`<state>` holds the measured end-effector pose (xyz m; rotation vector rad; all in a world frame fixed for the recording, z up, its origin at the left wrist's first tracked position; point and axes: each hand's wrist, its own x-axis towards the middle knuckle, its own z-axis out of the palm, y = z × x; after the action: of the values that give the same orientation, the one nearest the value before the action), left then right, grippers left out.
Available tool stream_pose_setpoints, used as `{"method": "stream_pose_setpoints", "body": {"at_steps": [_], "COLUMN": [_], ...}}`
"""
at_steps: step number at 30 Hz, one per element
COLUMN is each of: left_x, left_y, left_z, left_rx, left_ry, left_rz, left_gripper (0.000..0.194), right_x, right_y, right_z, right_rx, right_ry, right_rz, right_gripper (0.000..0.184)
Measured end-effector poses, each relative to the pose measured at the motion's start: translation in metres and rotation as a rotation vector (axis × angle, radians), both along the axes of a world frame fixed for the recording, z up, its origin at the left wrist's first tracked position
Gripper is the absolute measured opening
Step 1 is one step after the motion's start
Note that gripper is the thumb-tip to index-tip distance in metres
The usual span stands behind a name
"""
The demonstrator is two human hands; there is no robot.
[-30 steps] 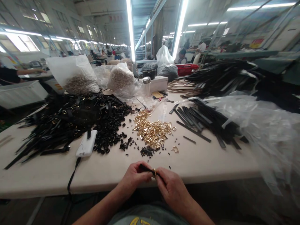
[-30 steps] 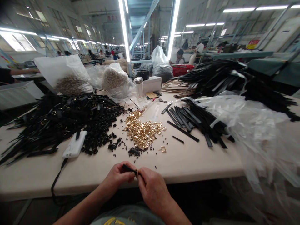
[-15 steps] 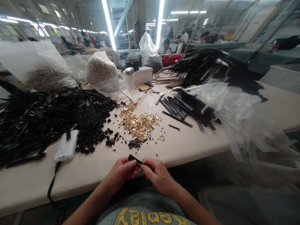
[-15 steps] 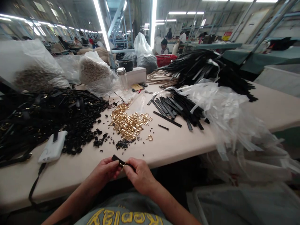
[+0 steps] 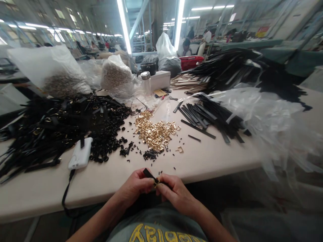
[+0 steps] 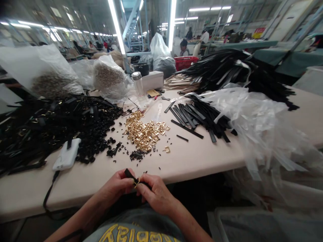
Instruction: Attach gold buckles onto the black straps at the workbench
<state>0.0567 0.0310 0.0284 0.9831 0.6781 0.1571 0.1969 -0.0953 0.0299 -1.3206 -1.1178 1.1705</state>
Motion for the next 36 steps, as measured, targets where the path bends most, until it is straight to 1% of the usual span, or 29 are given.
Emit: {"method": "stream_pose_setpoints", "body": {"at_steps": [3, 5, 10, 12, 13, 14, 17, 18, 19, 20, 21, 23, 25, 28, 30, 31, 32, 34, 36], "left_x": [0.0, 0.0, 0.003, 0.004, 0.004, 0.003, 0.0, -0.002, -0.004, -0.005, -0.007, -0.008, -0.007, -0.002, 0.0, 0.0, 0.0, 0.001, 0.001], "left_y": [-0.001, -0.002, -0.006, -0.008, -0.008, -0.009, -0.007, -0.006, -0.004, -0.003, -0.001, 0.001, 0.002, 0.002, 0.003, 0.004, 0.006, 0.01, 0.013], "left_z": [0.005, 0.006, 0.003, 0.001, 0.0, 0.0, 0.002, 0.004, 0.005, 0.007, 0.008, 0.009, 0.009, 0.009, 0.01, 0.012, 0.014, 0.017, 0.019], "left_rx": [0.05, 0.098, 0.401, 0.507, 0.588, 0.703, 1.114, 1.208, 1.258, 1.266, 1.24, 1.119, 0.963, 0.711, 0.549, 0.478, 0.424, 0.392, 0.439], "left_ry": [-0.04, -0.051, -0.061, -0.051, -0.042, -0.041, -0.137, -0.197, -0.255, -0.298, -0.326, -0.337, -0.309, -0.211, -0.138, -0.111, -0.093, -0.072, -0.05], "left_rz": [-0.045, -0.046, 0.129, 0.163, 0.176, 0.192, 0.23, 0.218, 0.182, 0.132, 0.083, 0.018, 0.025, 0.056, 0.0, -0.055, -0.115, -0.201, -0.206], "left_gripper": [0.016, 0.016, 0.022, 0.023, 0.022, 0.021, 0.013, 0.009, 0.006, 0.007, 0.011, 0.016, 0.016, 0.012, 0.028, 0.036, 0.04, 0.035, 0.026], "right_x": [0.001, 0.001, -0.002, -0.004, -0.005, -0.007, -0.008, -0.008, -0.008, -0.007, -0.005, -0.003, 0.0, 0.003, 0.006, 0.008, 0.01, 0.013, 0.015], "right_y": [-0.001, -0.001, 0.003, 0.005, 0.006, 0.007, 0.011, 0.012, 0.013, 0.014, 0.014, 0.015, 0.016, 0.016, 0.015, 0.014, 0.013, 0.012, 0.011], "right_z": [-0.002, -0.004, -0.009, -0.009, -0.008, -0.008, -0.004, -0.003, -0.002, -0.002, -0.001, 0.001, 0.003, 0.006, 0.008, 0.009, 0.01, 0.011, 0.012], "right_rx": [0.019, 0.006, -0.041, -0.035, -0.026, -0.017, 0.024, 0.039, 0.052, 0.063, 0.072, 0.079, 0.08, 0.079, 0.078, 0.076, 0.07, 0.04, -0.003], "right_ry": [-0.008, -0.023, -0.093, -0.129, -0.147, -0.165, -0.204, -0.212, -0.217, -0.218, -0.219, -0.221, -0.239, -0.306, -0.395, -0.448, -0.502, -0.601, -0.671], "right_rz": [0.032, 0.041, -0.021, -0.049, -0.061, -0.078, -0.137, -0.155, -0.172, -0.188, -0.201, -0.21, -0.183, -0.106, -0.056, -0.028, -0.003, 0.034, 0.05], "right_gripper": [0.025, 0.026, 0.035, 0.035, 0.035, 0.034, 0.033, 0.032, 0.032, 0.031, 0.03, 0.029, 0.029, 0.025, 0.022, 0.021, 0.019, 0.019, 0.021]}}
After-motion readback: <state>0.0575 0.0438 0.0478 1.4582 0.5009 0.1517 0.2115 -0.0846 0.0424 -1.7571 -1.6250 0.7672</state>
